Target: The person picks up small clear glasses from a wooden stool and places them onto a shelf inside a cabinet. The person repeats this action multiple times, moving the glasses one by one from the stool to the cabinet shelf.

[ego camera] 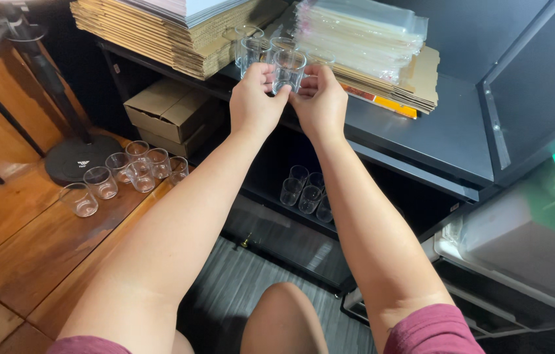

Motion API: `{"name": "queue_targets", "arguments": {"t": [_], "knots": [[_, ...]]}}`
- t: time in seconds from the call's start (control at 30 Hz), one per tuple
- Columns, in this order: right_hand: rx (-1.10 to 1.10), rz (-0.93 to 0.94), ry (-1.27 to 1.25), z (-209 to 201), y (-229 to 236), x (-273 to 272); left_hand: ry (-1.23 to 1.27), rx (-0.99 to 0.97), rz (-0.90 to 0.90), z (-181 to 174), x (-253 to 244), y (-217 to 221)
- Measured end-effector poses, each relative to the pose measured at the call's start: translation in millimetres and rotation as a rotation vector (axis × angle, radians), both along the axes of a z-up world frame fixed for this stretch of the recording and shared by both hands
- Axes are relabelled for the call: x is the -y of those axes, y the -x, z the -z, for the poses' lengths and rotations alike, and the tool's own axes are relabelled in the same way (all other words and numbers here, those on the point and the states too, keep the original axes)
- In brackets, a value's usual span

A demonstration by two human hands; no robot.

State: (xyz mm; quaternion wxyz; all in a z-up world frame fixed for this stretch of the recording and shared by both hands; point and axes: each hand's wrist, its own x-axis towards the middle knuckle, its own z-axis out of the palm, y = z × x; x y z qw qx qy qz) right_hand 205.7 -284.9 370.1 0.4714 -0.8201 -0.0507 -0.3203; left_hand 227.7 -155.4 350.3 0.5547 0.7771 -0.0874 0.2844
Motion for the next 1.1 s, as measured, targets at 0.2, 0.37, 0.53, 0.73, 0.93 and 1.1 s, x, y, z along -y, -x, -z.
{"name": "queue_targets", "arguments": {"t": [0.2,0.37,0.53,0.73,0.93,1.1], "knots": [[-0.013,0.022,0.032,-1,2,-1,-0.052,0.036,0.0,3,1,-4],[0.007,0.02,0.028,0,3,0,-0.104,0.01,-0.003,1,1,2],[0.012,0.027,0.032,0,5,2,-0.152,0.049,0.007,8,2,0],[0.033,0.044,0.041,6,1,3,-0.178,0.074,0.008,11,0,-1],[0.081,0.047,0.034,7,2,4,-0.163,0.132,0.087,15,-6,0],[0.093,0.057,0.018,6,3,7,-0.174,0.224,0.13,16,-15,9]]}}
